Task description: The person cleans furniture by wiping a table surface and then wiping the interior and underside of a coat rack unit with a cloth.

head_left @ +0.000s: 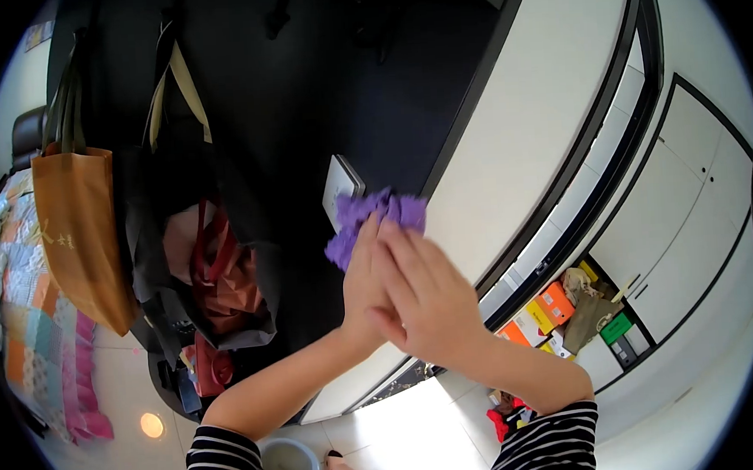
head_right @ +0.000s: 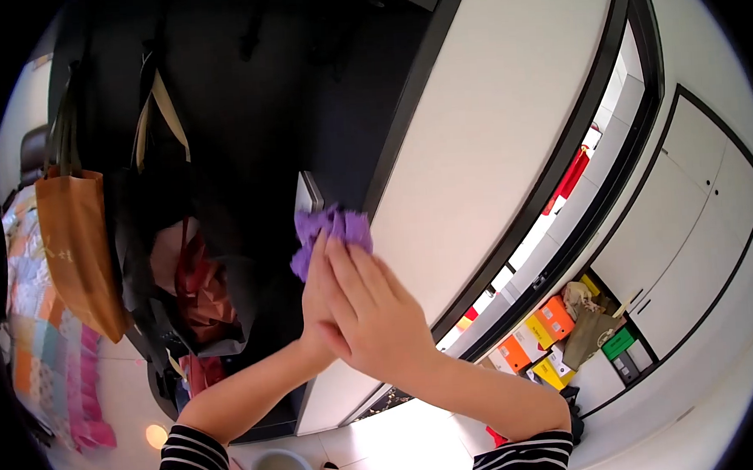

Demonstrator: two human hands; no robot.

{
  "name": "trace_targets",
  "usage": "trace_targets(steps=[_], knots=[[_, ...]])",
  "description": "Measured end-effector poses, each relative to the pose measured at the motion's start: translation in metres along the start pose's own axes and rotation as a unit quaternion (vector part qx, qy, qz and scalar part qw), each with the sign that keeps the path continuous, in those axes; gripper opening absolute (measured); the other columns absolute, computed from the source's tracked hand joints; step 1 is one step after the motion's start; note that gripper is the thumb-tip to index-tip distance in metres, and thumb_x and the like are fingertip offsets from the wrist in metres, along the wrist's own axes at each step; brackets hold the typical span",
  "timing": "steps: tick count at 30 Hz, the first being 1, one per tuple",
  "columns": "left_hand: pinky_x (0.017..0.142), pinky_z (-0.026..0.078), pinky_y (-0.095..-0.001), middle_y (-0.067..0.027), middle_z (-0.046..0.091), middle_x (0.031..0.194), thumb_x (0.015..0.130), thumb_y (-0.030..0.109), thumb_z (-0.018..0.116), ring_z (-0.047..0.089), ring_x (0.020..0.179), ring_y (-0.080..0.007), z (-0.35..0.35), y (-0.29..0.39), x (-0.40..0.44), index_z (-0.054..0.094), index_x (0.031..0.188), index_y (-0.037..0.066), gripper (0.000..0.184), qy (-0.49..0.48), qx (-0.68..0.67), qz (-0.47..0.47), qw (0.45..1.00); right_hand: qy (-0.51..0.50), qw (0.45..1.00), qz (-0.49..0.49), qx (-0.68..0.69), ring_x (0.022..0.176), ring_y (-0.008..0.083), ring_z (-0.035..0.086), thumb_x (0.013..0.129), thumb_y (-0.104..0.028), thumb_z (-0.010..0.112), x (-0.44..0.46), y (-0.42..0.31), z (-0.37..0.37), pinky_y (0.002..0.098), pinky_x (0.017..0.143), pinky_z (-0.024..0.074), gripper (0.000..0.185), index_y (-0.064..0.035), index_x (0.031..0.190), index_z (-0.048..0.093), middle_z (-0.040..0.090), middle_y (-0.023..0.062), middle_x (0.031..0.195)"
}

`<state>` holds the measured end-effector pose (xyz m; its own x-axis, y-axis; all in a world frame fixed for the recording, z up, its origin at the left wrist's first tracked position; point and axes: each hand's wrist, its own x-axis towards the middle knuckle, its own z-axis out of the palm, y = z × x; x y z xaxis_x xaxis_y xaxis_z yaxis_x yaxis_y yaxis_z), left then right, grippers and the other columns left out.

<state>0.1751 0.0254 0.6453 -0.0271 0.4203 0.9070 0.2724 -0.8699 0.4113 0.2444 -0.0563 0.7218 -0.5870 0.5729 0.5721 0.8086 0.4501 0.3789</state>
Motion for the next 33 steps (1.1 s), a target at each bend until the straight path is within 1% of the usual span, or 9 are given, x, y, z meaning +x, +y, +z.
trace_targets(steps=[4, 13, 16, 20, 22, 24, 27, 30, 33], knots=[[0.1, 0.039, -0.0459, -0.0255, 0.044, 0.132, 0.078, 0.016, 0.064, 0.039, 0.124, -0.0462, -0.009, 0.003, 0.003, 0.043, 0.13, -0.005, 0.06, -0.017, -0.001, 0.058, 0.998, -0.03, 0.998, 0.007, -0.048, 0.125, 0.033, 0.043, 0.078, -0.037, 0.064, -0.002, 0.0, -0.009, 0.0421, 0.105, 0.0349, 0.068, 0.0022, 0.131, 0.045, 0.043, 0.0192, 0.138], [0.089, 0.043, -0.0405, -0.0202, 0.048, 0.118, 0.081, 0.013, 0.061, 0.048, 0.109, -0.0372, 0.007, 0.048, 0.181, 0.045, 0.12, -0.002, 0.045, 0.128, -0.093, 0.176, 0.972, 0.163, 0.981, -0.025, -0.101, 0.122, 0.0362, 0.045, 0.08, -0.019, 0.06, 0.097, 0.072, -0.095, 0.0397, 0.103, 0.0367, 0.056, 0.0018, 0.13, 0.046, 0.044, 0.0187, 0.137], [0.094, 0.043, -0.0424, -0.0255, 0.045, 0.128, 0.083, 0.017, 0.058, 0.046, 0.115, -0.0425, 0.002, 0.044, 0.184, 0.043, 0.123, -0.005, 0.049, 0.105, -0.182, 0.188, 0.959, 0.207, 0.974, -0.039, -0.089, 0.116, 0.0345, 0.049, 0.073, -0.017, 0.066, 0.104, 0.07, -0.093, 0.0379, 0.095, 0.0439, 0.052, 0.0018, 0.12, 0.052, 0.051, 0.0165, 0.125], [0.089, 0.043, -0.0373, -0.0184, 0.048, 0.118, 0.084, 0.014, 0.059, 0.05, 0.108, -0.0349, 0.001, 0.018, 0.148, 0.044, 0.121, -0.002, 0.043, 0.068, -0.211, 0.174, 0.959, 0.197, 0.978, -0.014, -0.067, 0.116, 0.034, 0.05, 0.07, -0.019, 0.07, 0.086, 0.052, -0.065, 0.0381, 0.093, 0.0461, 0.055, 0.0026, 0.117, 0.053, 0.052, 0.0166, 0.123], [0.099, 0.039, -0.0409, -0.025, 0.042, 0.133, 0.083, 0.009, 0.058, 0.039, 0.126, -0.0424, -0.011, 0.006, 0.114, 0.041, 0.13, 0.0, 0.051, -0.01, -0.178, 0.15, 0.972, 0.169, 0.985, 0.01, -0.034, 0.117, 0.0334, 0.049, 0.069, -0.022, 0.071, 0.068, 0.035, -0.048, 0.038, 0.094, 0.0455, 0.059, 0.0024, 0.119, 0.052, 0.051, 0.0167, 0.125], [0.092, 0.043, -0.0348, -0.015, 0.047, 0.124, 0.089, 0.015, 0.057, 0.051, 0.11, -0.0295, -0.027, -0.002, 0.085, 0.039, 0.133, -0.001, 0.05, -0.029, -0.114, 0.147, 0.982, 0.129, 0.991, 0.033, 0.009, 0.119, 0.0339, 0.048, 0.073, -0.023, 0.071, 0.049, 0.017, -0.036, 0.0381, 0.096, 0.0445, 0.06, 0.0023, 0.123, 0.05, 0.05, 0.0172, 0.128], [0.095, 0.043, -0.0322, -0.0125, 0.05, 0.126, 0.094, 0.019, 0.054, 0.052, 0.112, -0.0252, -0.06, 0.0, 0.056, 0.037, 0.138, 0.001, 0.051, -0.209, -0.501, -0.205, 0.814, 0.092, 0.986, 0.073, 0.118, 0.121, 0.0348, 0.047, 0.078, -0.023, 0.069, 0.03, 0.005, -0.027, 0.0379, 0.097, 0.043, 0.06, 0.0023, 0.128, 0.047, 0.048, 0.0185, 0.131], [0.096, 0.044, -0.0331, -0.0109, 0.058, 0.119, 0.098, 0.038, 0.044, 0.056, 0.109, -0.0226, -0.113, 0.011, 0.051, 0.046, 0.13, 0.003, 0.047, -0.227, -0.58, -0.45, 0.64, 0.158, 0.948, 0.12, 0.248, 0.124, 0.0351, 0.044, 0.085, -0.014, 0.064, 0.006, -0.015, -0.018, 0.0385, 0.103, 0.0358, 0.057, 0.0016, 0.134, 0.041, 0.045, 0.0196, 0.135], [0.097, 0.045, -0.038, -0.012, 0.058, 0.12, 0.098, 0.04, 0.041, 0.057, 0.109, -0.0244, -0.135, 0.017, 0.036, 0.05, 0.125, 0.003, 0.046, -0.163, -0.696, -0.488, 0.5, 0.155, 0.916, 0.224, 0.293, 0.131, 0.0333, 0.035, 0.084, -0.013, 0.064, -0.013, -0.046, -0.012, 0.0394, 0.107, 0.0306, 0.068, -0.0004, 0.141, 0.03, 0.033, 0.0197, 0.142]])
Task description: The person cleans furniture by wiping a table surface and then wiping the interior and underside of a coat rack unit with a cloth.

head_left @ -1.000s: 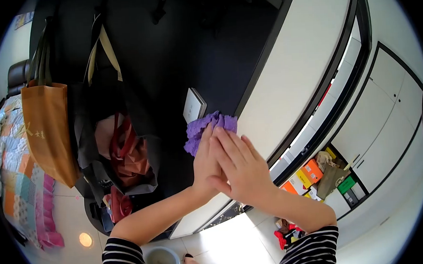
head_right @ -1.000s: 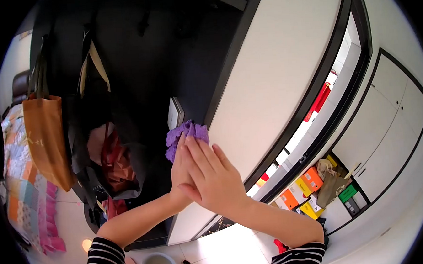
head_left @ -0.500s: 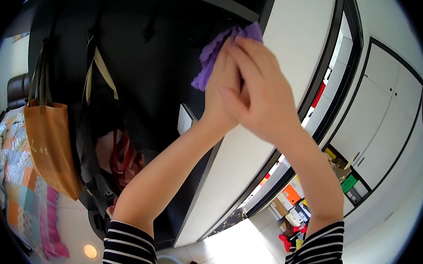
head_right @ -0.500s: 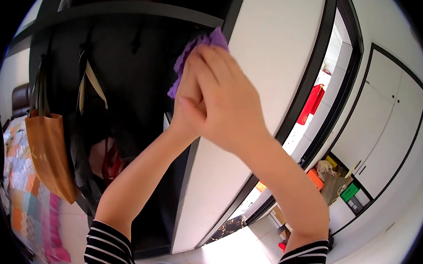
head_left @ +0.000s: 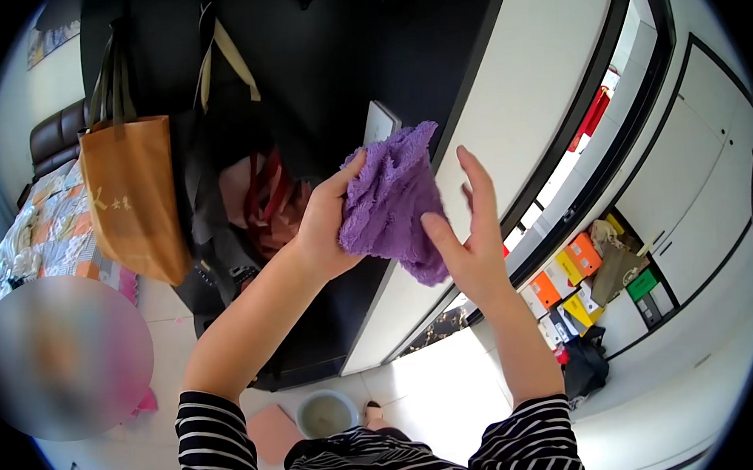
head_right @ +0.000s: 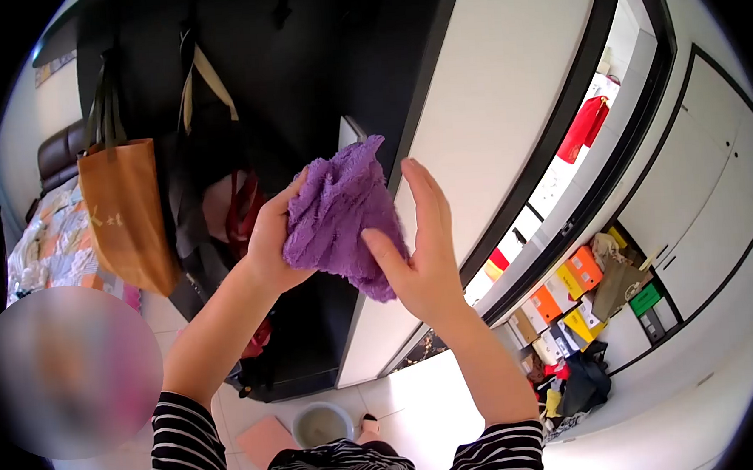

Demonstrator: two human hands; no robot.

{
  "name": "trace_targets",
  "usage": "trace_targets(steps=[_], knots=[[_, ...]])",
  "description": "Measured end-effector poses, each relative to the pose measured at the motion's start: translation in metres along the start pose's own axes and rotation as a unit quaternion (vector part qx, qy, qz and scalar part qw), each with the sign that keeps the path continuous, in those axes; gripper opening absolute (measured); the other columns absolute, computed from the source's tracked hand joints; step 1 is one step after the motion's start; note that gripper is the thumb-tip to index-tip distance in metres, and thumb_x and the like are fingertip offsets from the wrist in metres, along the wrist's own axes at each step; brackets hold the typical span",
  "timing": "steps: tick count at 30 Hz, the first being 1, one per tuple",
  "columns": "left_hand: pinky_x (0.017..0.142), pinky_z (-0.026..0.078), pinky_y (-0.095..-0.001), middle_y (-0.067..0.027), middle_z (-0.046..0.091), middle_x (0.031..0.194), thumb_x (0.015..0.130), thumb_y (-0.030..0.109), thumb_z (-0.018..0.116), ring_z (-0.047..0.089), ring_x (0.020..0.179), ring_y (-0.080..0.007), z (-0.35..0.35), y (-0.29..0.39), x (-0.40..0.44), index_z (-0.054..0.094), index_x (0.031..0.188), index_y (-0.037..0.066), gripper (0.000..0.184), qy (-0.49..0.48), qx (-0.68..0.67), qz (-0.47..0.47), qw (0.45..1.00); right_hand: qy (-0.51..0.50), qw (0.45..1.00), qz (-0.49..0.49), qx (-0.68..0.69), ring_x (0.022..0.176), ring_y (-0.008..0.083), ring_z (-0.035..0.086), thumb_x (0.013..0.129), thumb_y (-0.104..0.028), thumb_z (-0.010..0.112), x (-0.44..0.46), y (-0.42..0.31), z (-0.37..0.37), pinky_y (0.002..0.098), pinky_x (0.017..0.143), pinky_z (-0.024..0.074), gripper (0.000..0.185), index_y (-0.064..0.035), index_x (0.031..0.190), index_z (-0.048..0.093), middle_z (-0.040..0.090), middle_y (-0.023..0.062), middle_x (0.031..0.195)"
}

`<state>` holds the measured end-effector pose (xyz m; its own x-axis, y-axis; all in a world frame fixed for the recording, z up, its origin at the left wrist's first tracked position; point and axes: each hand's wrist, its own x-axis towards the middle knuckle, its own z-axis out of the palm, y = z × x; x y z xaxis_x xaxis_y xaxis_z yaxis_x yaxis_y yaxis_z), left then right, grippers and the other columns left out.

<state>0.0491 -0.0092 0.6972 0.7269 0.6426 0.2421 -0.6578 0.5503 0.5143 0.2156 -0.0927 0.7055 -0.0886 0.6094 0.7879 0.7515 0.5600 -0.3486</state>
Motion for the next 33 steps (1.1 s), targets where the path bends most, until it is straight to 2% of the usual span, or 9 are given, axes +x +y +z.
trace_targets(steps=[3, 6, 10, 15, 20, 23, 27, 28, 33], knots=[[0.096, 0.046, -0.0377, -0.0115, 0.059, 0.118, 0.098, 0.041, 0.041, 0.058, 0.108, -0.0239, 0.006, -0.007, -0.026, 0.052, 0.123, 0.005, 0.046, 0.035, -0.015, -0.013, 0.999, 0.016, 0.94, 0.17, 0.296, 0.127, 0.0252, 0.041, 0.083, -0.018, 0.068, -0.021, -0.014, 0.028, 0.0336, 0.105, 0.0339, 0.071, 0.0011, 0.14, 0.031, 0.04, 0.0153, 0.137], [0.095, 0.047, -0.0378, -0.0108, 0.061, 0.116, 0.097, 0.043, 0.041, 0.059, 0.106, -0.0233, 0.018, -0.006, -0.053, 0.055, 0.122, 0.007, 0.045, 0.105, 0.061, -0.037, 0.992, -0.092, 0.838, 0.344, 0.414, 0.113, 0.0189, 0.051, 0.086, -0.02, 0.067, -0.021, -0.03, 0.028, 0.0282, 0.096, 0.04, 0.054, 0.0024, 0.13, 0.044, 0.055, 0.0115, 0.122], [0.095, 0.048, -0.0383, -0.0104, 0.062, 0.115, 0.096, 0.052, 0.039, 0.06, 0.107, -0.0232, 0.015, 0.005, -0.076, 0.056, 0.122, 0.01, 0.052, 0.202, 0.221, -0.052, 0.953, -0.112, 0.884, 0.345, 0.295, 0.092, 0.0077, 0.053, 0.093, -0.015, 0.054, -0.029, -0.03, 0.037, 0.0231, 0.08, 0.0423, 0.018, -0.0013, 0.103, 0.06, 0.062, 0.0036, 0.096], [0.09, 0.05, -0.0334, -0.0105, 0.063, 0.112, 0.099, 0.046, 0.034, 0.063, 0.101, -0.0211, -0.045, 0.033, -0.093, 0.054, 0.121, 0.004, 0.051, 0.196, 0.178, -0.02, 0.964, 0.016, 0.761, 0.326, 0.561, 0.092, 0.0091, 0.056, 0.097, -0.02, 0.046, -0.034, -0.044, 0.032, 0.022, 0.084, 0.0429, 0.02, -0.0042, 0.105, 0.055, 0.06, 0.0013, 0.097], [0.088, 0.051, -0.0357, -0.0103, 0.064, 0.109, 0.101, 0.035, 0.033, 0.064, 0.097, -0.0222, -0.073, 0.037, -0.108, 0.053, 0.123, 0.004, 0.042, 0.21, 0.149, 0.0, 0.966, 0.014, 0.89, 0.263, 0.372, 0.084, 0.0071, 0.052, 0.097, -0.019, 0.05, -0.027, -0.041, 0.018, 0.0213, 0.077, 0.0414, 0.019, -0.0021, 0.103, 0.055, 0.058, 0.001, 0.092], [0.088, 0.053, -0.0371, -0.0118, 0.06, 0.116, 0.099, 0.028, 0.037, 0.063, 0.1, -0.0218, -0.056, 0.041, -0.114, 0.049, 0.128, 0.002, 0.041, 0.259, 0.315, 0.017, 0.913, -0.024, 0.939, 0.195, 0.284, 0.079, 0.0068, 0.049, 0.095, -0.018, 0.053, -0.011, -0.036, 0.01, 0.0213, 0.074, 0.0404, 0.018, -0.0004, 0.098, 0.056, 0.057, 0.0002, 0.085], [0.089, 0.052, -0.0377, -0.0114, 0.055, 0.123, 0.097, 0.02, 0.043, 0.062, 0.103, -0.0244, -0.04, 0.045, -0.116, 0.047, 0.132, 0.005, 0.039, 0.24, 0.462, -0.032, 0.853, -0.084, 0.883, 0.192, 0.42, 0.08, 0.0059, 0.053, 0.095, -0.013, 0.054, 0.007, -0.025, 0.005, 0.0205, 0.075, 0.0422, 0.016, -0.0006, 0.103, 0.059, 0.059, -0.0008, 0.086], [0.094, 0.048, -0.0354, -0.0115, 0.055, 0.123, 0.095, 0.021, 0.048, 0.059, 0.108, -0.0234, -0.036, 0.045, -0.116, 0.047, 0.134, 0.006, 0.042, 0.194, 0.428, -0.063, 0.881, -0.097, 0.882, 0.177, 0.426, 0.08, 0.0058, 0.053, 0.095, -0.013, 0.053, 0.011, -0.021, 0.005, 0.0203, 0.075, 0.0424, 0.016, -0.0008, 0.104, 0.059, 0.059, -0.001, 0.086], [0.097, 0.039, -0.0295, -0.0077, 0.057, 0.118, 0.088, 0.026, 0.063, 0.053, 0.109, -0.0181, -0.016, 0.016, -0.099, 0.049, 0.131, 0.004, 0.05, 0.119, 0.625, -0.126, 0.761, -0.141, 0.891, 0.136, 0.41, 0.081, 0.0059, 0.054, 0.095, -0.011, 0.053, 0.025, 0.008, 0.01, 0.0204, 0.076, 0.0429, 0.017, -0.0021, 0.108, 0.059, 0.06, -0.0011, 0.089]])
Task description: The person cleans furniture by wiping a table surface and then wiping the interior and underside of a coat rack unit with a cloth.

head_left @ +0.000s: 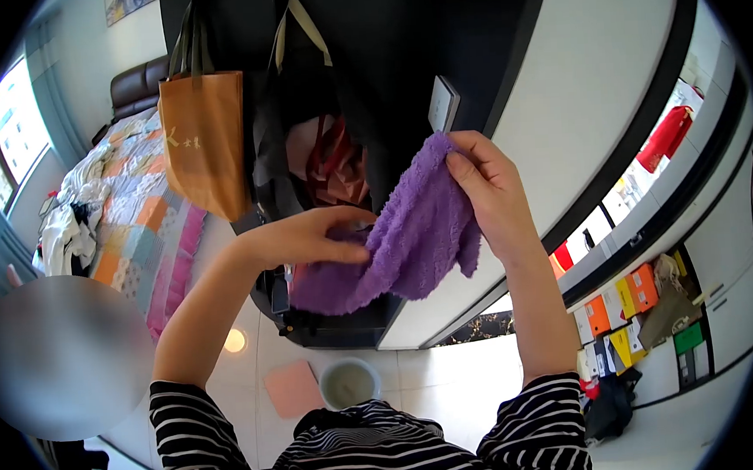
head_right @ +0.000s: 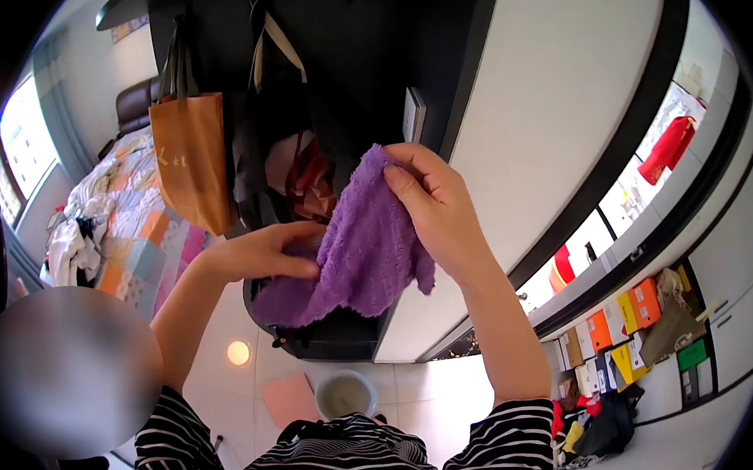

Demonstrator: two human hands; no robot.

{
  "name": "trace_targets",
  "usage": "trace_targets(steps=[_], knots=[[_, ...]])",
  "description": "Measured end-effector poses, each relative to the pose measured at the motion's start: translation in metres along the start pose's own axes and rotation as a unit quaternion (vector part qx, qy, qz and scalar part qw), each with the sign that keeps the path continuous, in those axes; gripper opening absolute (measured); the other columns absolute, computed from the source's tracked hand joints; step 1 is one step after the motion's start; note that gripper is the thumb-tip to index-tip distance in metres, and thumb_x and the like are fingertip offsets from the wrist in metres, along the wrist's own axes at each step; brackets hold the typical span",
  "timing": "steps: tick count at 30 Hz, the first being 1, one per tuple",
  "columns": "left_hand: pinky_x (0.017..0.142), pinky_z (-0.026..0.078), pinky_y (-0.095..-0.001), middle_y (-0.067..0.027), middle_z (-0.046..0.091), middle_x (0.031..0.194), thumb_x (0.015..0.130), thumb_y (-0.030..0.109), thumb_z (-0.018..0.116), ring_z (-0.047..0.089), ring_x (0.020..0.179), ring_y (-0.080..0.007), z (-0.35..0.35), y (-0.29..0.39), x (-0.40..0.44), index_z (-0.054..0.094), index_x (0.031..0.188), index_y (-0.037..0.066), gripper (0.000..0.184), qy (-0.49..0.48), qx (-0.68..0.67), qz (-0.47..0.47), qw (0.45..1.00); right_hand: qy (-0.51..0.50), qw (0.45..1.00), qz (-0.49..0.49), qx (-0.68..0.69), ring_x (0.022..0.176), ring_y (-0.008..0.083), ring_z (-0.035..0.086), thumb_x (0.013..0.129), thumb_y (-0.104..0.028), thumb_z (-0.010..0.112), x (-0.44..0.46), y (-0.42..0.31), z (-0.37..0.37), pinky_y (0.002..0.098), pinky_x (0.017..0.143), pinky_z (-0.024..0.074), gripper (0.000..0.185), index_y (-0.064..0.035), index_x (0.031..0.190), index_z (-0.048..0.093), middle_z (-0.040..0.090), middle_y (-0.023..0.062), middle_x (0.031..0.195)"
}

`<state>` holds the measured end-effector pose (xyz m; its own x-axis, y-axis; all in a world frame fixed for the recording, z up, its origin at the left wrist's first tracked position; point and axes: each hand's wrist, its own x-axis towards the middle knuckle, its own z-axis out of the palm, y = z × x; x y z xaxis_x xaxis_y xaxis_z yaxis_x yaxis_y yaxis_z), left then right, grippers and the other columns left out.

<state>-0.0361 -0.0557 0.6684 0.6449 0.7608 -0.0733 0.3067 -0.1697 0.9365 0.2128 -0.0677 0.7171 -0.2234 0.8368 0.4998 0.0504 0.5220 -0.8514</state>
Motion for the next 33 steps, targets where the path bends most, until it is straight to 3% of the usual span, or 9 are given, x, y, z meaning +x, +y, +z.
trace_targets(steps=[3, 6, 9, 14, 19, 24, 27, 29, 33], knots=[[0.087, 0.044, -0.0264, -0.0041, 0.062, 0.103, 0.087, 0.022, 0.065, 0.056, 0.098, -0.0132, 0.016, 0.009, 0.013, 0.058, 0.118, 0.003, 0.037, -0.006, 0.108, -0.02, 0.994, -0.009, 0.999, 0.024, -0.02, 0.083, 0.0077, 0.055, 0.094, -0.011, 0.053, 0.001, 0.008, -0.018, 0.0207, 0.078, 0.0439, 0.019, -0.0039, 0.111, 0.058, 0.061, 0.0018, 0.09], [0.082, 0.045, -0.0234, -0.0068, 0.064, 0.097, 0.087, 0.021, 0.064, 0.059, 0.091, -0.0131, 0.015, -0.005, 0.022, 0.061, 0.112, 0.001, 0.033, 0.066, 0.045, -0.018, 0.997, -0.04, 0.995, 0.075, 0.048, 0.081, 0.0105, 0.058, 0.093, -0.012, 0.054, 0.0, 0.016, -0.04, 0.0215, 0.075, 0.0465, 0.028, -0.0069, 0.12, 0.054, 0.062, 0.0058, 0.09], [0.068, 0.04, -0.0212, 0.0006, 0.054, 0.081, 0.089, 0.026, 0.065, 0.05, 0.076, -0.0066, 0.014, -0.012, 0.022, 0.058, 0.096, 0.005, 0.023, 0.12, -0.045, 0.001, 0.992, -0.075, 0.977, 0.16, 0.117, 0.082, 0.0091, 0.058, 0.088, -0.006, 0.058, -0.001, 0.012, -0.061, 0.0215, 0.073, 0.0466, 0.042, -0.0101, 0.128, 0.048, 0.062, 0.005, 0.088], [0.061, 0.035, -0.0221, 0.0033, 0.046, 0.075, 0.092, 0.032, 0.061, 0.041, 0.068, -0.0066, 0.02, 0.008, 0.007, 0.049, 0.088, 0.009, 0.026, 0.27, -0.009, -0.014, 0.963, -0.21, 0.973, 0.067, 0.064, 0.085, 0.012, 0.057, 0.076, 0.004, 0.066, -0.003, 0.029, -0.086, 0.0259, 0.083, 0.0458, 0.07, -0.0111, 0.138, 0.038, 0.059, 0.0037, 0.095], [0.064, 0.04, -0.0261, -0.0004, 0.049, 0.077, 0.096, 0.036, 0.053, 0.044, 0.072, -0.0088, 0.026, 0.036, -0.012, 0.05, 0.095, 0.008, 0.028, 0.351, 0.204, -0.071, 0.911, -0.137, 0.983, 0.046, -0.117, 0.082, 0.0145, 0.056, 0.077, 0.007, 0.062, -0.018, 0.034, -0.092, 0.0285, 0.082, 0.0457, 0.066, -0.0115, 0.137, 0.041, 0.056, 0.0045, 0.09], [0.071, 0.043, -0.0259, -0.0029, 0.051, 0.084, 0.091, 0.033, 0.062, 0.048, 0.077, -0.0128, 0.017, 0.045, -0.024, 0.051, 0.109, 0.009, 0.032, 0.368, 0.095, -0.045, 0.924, -0.081, 0.985, 0.09, -0.125, 0.071, 0.0093, 0.053, 0.083, 0.003, 0.061, -0.024, 0.032, -0.088, 0.0224, 0.07, 0.0432, 0.056, -0.0114, 0.135, 0.045, 0.055, 0.0021, 0.075], [0.078, 0.045, -0.0246, -0.0092, 0.051, 0.104, 0.085, 0.02, 0.069, 0.051, 0.088, -0.0135, 0.008, 0.042, -0.043, 0.039, 0.136, 0.016, 0.059, 0.31, -0.133, -0.036, 0.941, -0.071, 0.989, 0.12, 0.045, 0.073, 0.0089, 0.056, 0.089, -0.003, 0.059, -0.017, 0.041, -0.07, 0.0203, 0.07, 0.0432, 0.049, -0.0108, 0.135, 0.045, 0.061, 0.0023, 0.081], [0.081, 0.045, -0.0269, -0.0115, 0.051, 0.11, 0.085, 0.011, 0.066, 0.053, 0.093, -0.0144, -0.004, 0.031, -0.064, 0.031, 0.14, 0.019, 0.066, 0.254, -0.052, -0.006, 0.966, -0.055, 0.955, 0.164, 0.242, 0.085, 0.0134, 0.061, 0.091, -0.006, 0.056, -0.011, 0.039, -0.053, 0.0258, 0.08, 0.0474, 0.046, -0.0101, 0.135, 0.043, 0.064, 0.0061, 0.093], [0.085, 0.045, -0.032, -0.0134, 0.05, 0.123, 0.08, -0.007, 0.053, 0.055, 0.101, -0.0213, -0.016, 0.025, -0.09, 0.023, 0.144, 0.019, 0.076, 0.217, 0.151, 0.05, 0.963, -0.017, 0.888, 0.212, 0.409, 0.099, 0.0192, 0.06, 0.086, 0.004, 0.053, -0.002, 0.03, -0.017, 0.0353, 0.09, 0.0468, 0.059, -0.0116, 0.14, 0.038, 0.062, 0.0101, 0.106]])
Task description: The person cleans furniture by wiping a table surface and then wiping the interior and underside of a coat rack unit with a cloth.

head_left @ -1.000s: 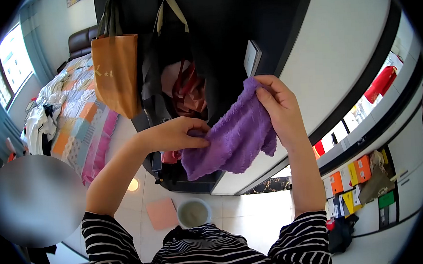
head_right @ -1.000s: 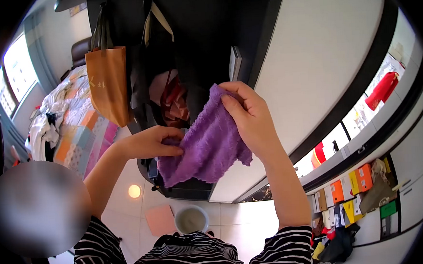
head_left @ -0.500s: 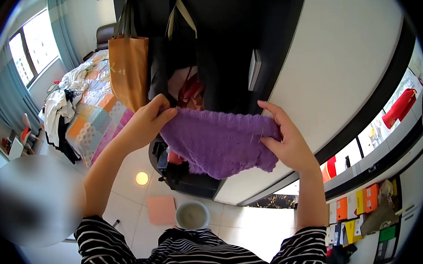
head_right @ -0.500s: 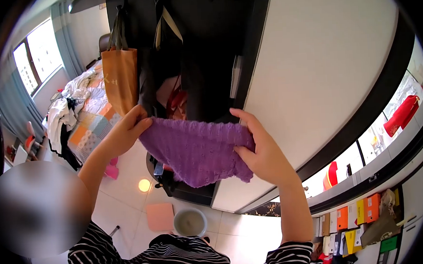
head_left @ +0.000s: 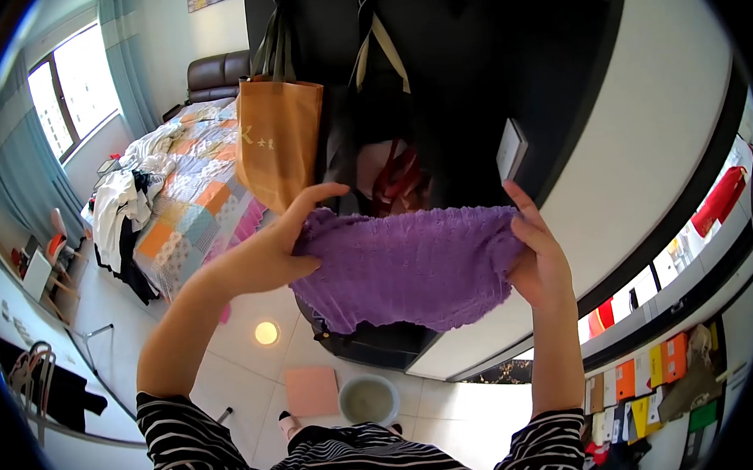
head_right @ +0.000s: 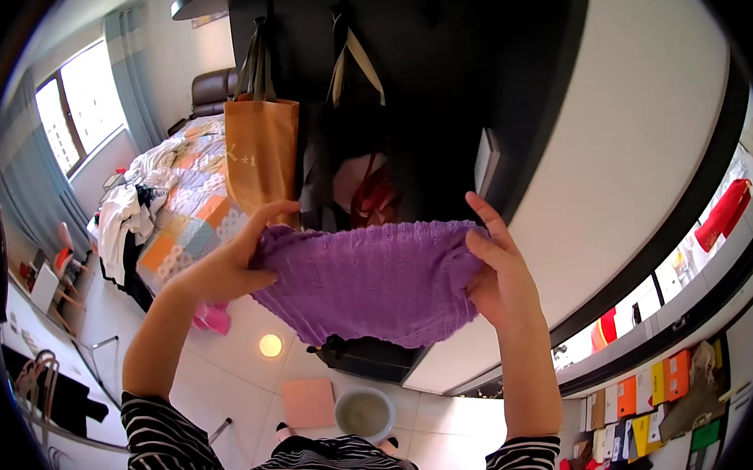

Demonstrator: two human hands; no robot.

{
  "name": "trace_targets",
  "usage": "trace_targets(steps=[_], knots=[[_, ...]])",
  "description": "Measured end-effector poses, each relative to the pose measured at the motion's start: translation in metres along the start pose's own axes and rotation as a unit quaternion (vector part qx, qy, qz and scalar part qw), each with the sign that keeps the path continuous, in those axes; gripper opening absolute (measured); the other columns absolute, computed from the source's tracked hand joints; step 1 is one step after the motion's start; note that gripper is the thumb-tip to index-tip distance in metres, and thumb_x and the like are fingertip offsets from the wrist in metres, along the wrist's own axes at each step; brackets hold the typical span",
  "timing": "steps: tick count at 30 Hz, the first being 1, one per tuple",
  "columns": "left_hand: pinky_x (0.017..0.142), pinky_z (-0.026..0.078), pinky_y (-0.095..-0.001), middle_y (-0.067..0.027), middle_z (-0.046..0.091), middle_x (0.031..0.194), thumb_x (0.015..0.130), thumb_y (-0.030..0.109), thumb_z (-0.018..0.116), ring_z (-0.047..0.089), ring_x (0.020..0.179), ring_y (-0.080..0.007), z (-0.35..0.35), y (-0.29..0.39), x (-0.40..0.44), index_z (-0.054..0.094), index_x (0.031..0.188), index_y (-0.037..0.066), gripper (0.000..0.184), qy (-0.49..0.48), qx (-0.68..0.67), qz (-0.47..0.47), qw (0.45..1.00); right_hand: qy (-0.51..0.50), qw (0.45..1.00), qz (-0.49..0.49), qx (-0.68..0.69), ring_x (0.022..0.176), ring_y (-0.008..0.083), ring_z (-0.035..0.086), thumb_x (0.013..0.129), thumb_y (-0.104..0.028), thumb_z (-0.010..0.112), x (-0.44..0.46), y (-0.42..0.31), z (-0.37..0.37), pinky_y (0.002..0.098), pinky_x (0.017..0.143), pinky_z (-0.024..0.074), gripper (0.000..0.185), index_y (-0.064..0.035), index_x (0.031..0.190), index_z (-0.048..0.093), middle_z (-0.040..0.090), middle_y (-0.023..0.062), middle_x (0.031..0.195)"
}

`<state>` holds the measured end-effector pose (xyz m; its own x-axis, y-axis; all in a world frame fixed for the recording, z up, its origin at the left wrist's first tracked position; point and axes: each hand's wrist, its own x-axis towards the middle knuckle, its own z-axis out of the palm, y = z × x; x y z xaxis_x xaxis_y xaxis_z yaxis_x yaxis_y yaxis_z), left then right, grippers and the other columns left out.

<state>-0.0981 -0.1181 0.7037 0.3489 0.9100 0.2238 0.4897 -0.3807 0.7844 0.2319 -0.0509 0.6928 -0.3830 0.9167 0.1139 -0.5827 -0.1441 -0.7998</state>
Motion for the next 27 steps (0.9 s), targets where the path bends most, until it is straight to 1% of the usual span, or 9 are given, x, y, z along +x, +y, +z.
trace_targets(steps=[5, 7, 9, 11, 15, 18, 22, 25, 27], knots=[[0.09, 0.044, -0.034, -0.0139, 0.057, 0.114, 0.081, -0.007, 0.052, 0.058, 0.102, -0.0273, -0.036, -0.014, -0.015, 0.03, 0.141, 0.016, 0.068, 0.073, 0.093, 0.032, 0.992, -0.078, 0.995, -0.024, -0.055, 0.102, 0.0207, 0.06, 0.075, 0.012, 0.051, -0.006, 0.047, 0.039, 0.0366, 0.092, 0.0475, 0.08, -0.0133, 0.147, 0.027, 0.059, 0.0114, 0.114], [0.087, 0.045, -0.0318, -0.014, 0.06, 0.106, 0.084, -0.005, 0.054, 0.059, 0.095, -0.022, -0.057, -0.045, -0.01, 0.031, 0.14, 0.013, 0.064, 0.096, 0.03, 0.07, 0.993, -0.044, 0.985, -0.145, -0.076, 0.111, 0.0234, 0.057, 0.073, 0.007, 0.056, -0.011, 0.06, 0.065, 0.0401, 0.1, 0.0436, 0.081, -0.0113, 0.147, 0.027, 0.06, 0.011, 0.116], [0.084, 0.047, -0.0304, -0.0137, 0.061, 0.104, 0.085, -0.004, 0.054, 0.059, 0.093, -0.0182, -0.078, -0.07, 0.001, 0.032, 0.14, 0.012, 0.061, 0.087, -0.081, 0.085, 0.989, 0.042, 0.958, -0.256, -0.118, 0.116, 0.0244, 0.054, 0.088, -0.017, 0.057, -0.006, 0.085, 0.083, 0.0403, 0.1, 0.0439, 0.059, -0.0093, 0.142, 0.034, 0.057, 0.0086, 0.123], [0.081, 0.047, -0.0267, -0.0109, 0.062, 0.101, 0.087, -0.002, 0.057, 0.058, 0.092, -0.0132, -0.092, -0.083, 0.009, 0.033, 0.138, 0.009, 0.057, 0.035, -0.207, 0.031, 0.977, 0.171, 0.984, 0.012, 0.035, 0.116, 0.0231, 0.054, 0.093, -0.027, 0.053, -0.001, 0.132, 0.081, 0.0392, 0.099, 0.0442, 0.048, -0.0088, 0.136, 0.042, 0.056, 0.0074, 0.124], [0.08, 0.046, -0.0248, -0.0078, 0.061, 0.097, 0.09, 0.004, 0.058, 0.056, 0.089, -0.0124, -0.095, -0.12, 0.028, 0.039, 0.136, 0.01, 0.05, -0.025, -0.191, 0.013, 0.981, 0.183, 0.979, 0.049, 0.069, 0.113, 0.0216, 0.055, 0.095, -0.025, 0.05, -0.013, 0.166, 0.11, 0.036, 0.098, 0.044, 0.039, -0.005, 0.129, 0.048, 0.056, 0.0081, 0.125], [0.086, 0.043, -0.0238, -0.0052, 0.058, 0.107, 0.093, 0.011, 0.056, 0.052, 0.098, -0.0108, -0.096, -0.13, 0.041, 0.045, 0.133, 0.013, 0.042, -0.087, -0.061, 0.009, 0.994, 0.175, 0.981, -0.004, -0.077, 0.117, 0.0227, 0.053, 0.092, -0.016, 0.051, -0.031, 0.149, 0.114, 0.0365, 0.102, 0.0413, 0.046, 0.0004, 0.134, 0.04, 0.053, 0.0116, 0.128], [0.091, 0.041, -0.0243, -0.0043, 0.054, 0.114, 0.089, 0.007, 0.057, 0.05, 0.102, -0.0116, -0.086, -0.102, 0.046, 0.046, 0.133, 0.015, 0.046, -0.221, -0.162, -0.045, 0.961, 0.16, 0.966, -0.009, -0.204, 0.117, 0.0231, 0.053, 0.076, 0.009, 0.057, -0.062, 0.122, 0.115, 0.0365, 0.101, 0.0406, 0.069, -0.0007, 0.14, 0.031, 0.052, 0.0123, 0.127], [0.092, 0.04, -0.0249, -0.004, 0.051, 0.118, 0.082, -0.001, 0.058, 0.049, 0.104, -0.013, -0.08, -0.075, 0.047, 0.046, 0.133, 0.016, 0.055, -0.315, -0.12, 0.121, 0.934, 0.24, 0.82, -0.083, -0.513, 0.116, 0.0235, 0.054, 0.077, 0.009, 0.057, -0.073, 0.104, 0.108, 0.0362, 0.1, 0.0414, 0.075, -0.0029, 0.144, 0.024, 0.053, 0.0133, 0.125], [0.091, 0.041, -0.0282, -0.0079, 0.051, 0.112, 0.075, -0.006, 0.055, 0.05, 0.104, -0.0217, -0.073, -0.062, 0.052, 0.051, 0.127, 0.013, 0.056, -0.267, -0.01, 0.177, 0.947, 0.32, 0.779, -0.104, -0.528, 0.097, 0.0207, 0.063, 0.08, 0.009, 0.057, -0.078, 0.085, 0.121, 0.0318, 0.087, 0.0484, 0.082, -0.0096, 0.148, 0.016, 0.06, 0.0176, 0.108]])
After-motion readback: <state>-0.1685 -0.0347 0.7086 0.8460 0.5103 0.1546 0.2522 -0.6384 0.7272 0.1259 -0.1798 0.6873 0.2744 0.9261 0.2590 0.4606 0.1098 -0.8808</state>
